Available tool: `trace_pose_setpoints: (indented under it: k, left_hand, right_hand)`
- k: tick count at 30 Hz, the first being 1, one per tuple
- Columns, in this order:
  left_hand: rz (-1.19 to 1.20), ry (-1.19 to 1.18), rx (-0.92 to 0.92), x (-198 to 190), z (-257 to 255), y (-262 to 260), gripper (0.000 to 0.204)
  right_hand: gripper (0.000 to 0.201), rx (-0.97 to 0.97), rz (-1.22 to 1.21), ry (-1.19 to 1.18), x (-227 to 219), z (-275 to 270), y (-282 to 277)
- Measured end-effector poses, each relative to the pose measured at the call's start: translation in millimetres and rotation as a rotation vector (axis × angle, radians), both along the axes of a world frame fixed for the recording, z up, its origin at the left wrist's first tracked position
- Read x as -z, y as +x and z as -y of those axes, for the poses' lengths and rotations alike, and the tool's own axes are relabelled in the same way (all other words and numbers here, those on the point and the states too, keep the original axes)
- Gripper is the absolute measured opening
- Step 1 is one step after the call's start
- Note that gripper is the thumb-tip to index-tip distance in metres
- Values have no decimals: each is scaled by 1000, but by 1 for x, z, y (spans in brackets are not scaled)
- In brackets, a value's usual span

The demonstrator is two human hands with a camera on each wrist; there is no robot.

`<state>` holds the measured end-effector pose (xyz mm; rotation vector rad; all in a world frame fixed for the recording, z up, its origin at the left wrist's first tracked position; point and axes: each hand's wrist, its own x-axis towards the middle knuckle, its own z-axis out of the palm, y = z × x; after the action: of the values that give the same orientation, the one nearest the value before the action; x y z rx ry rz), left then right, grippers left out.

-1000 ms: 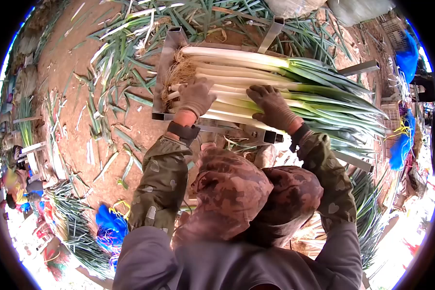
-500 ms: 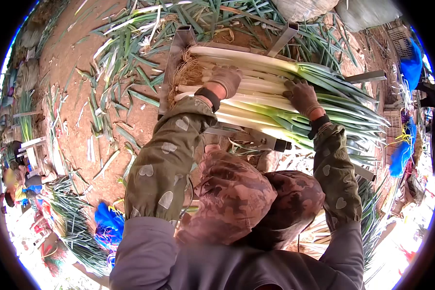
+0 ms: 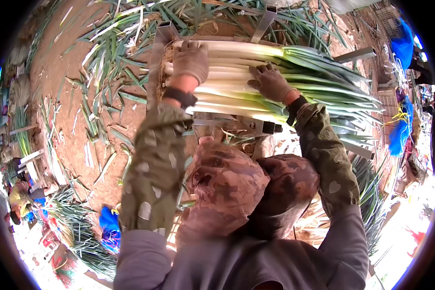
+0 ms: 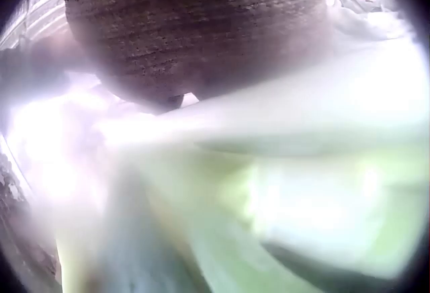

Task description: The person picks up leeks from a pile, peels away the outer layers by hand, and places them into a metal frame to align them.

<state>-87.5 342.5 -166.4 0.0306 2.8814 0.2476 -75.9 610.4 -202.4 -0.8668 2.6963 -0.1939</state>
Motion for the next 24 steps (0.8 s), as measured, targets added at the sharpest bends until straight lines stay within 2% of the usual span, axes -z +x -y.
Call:
trace_pose_setpoints:
  k: [1,2,3,5,6,9,10,11,12,14,15,16,17,18,19,22,24]
  left_hand:
    - [-23,83,-114,-37,-16,21,47]
    - [-301,-37,-9,-23,-20,37,58]
    - [-304,-107,35,2,-23,51,63]
    - [-285,-17,13,64,-12,73,64]
    - [-311,-54,22,69,-11,74,64]
    - [-329,-136,57,76,-8,61,61]
    - [-282,-146,72,72,-6,45,59]
    - [-238,-159,88,66,-5,30,56]
    - [-300,-147,61,69,-6,18,50]
    - [-226,-15,40,75,-3,13,45]
    - [-194,55,36,79,-3,8,44]
    - [-313,8,57,86,-1,15,37]
    - [-558,-30,168,94,6,26,32]
    - [-535,-14,119,95,6,32,31]
    - [-503,7,72,95,3,38,31]
    - [-440,116,72,106,4,10,34]
    - [-470,8,57,104,0,7,36]
  right_hand:
    - [70,-8,1,15,1,-2,0]
    - [76,-18,-2,32,0,-5,0]
    - [84,-70,-28,35,-8,-8,2]
    - [100,-174,-77,47,-31,-17,14]
    - [117,-173,-61,88,-34,-23,20]
    - [111,-144,-273,169,-28,-29,28]
    - [105,-159,-332,64,-20,-32,18]
    - [104,-118,-275,70,-14,-34,7]
    - [102,-73,-219,76,-16,-30,-1]
    - [95,-9,-140,132,-22,-26,-5]
    - [94,-32,-184,125,-22,-30,-2]
    - [93,-56,-221,117,-17,-33,6]
    - [93,-88,-262,106,-11,-34,12]
    - [93,-99,-347,116,-10,-34,21]
    - [93,-94,-323,78,-8,-34,20]
    - [90,-65,-246,21,-13,-36,3]
    - [94,-80,-198,73,-23,-36,-4]
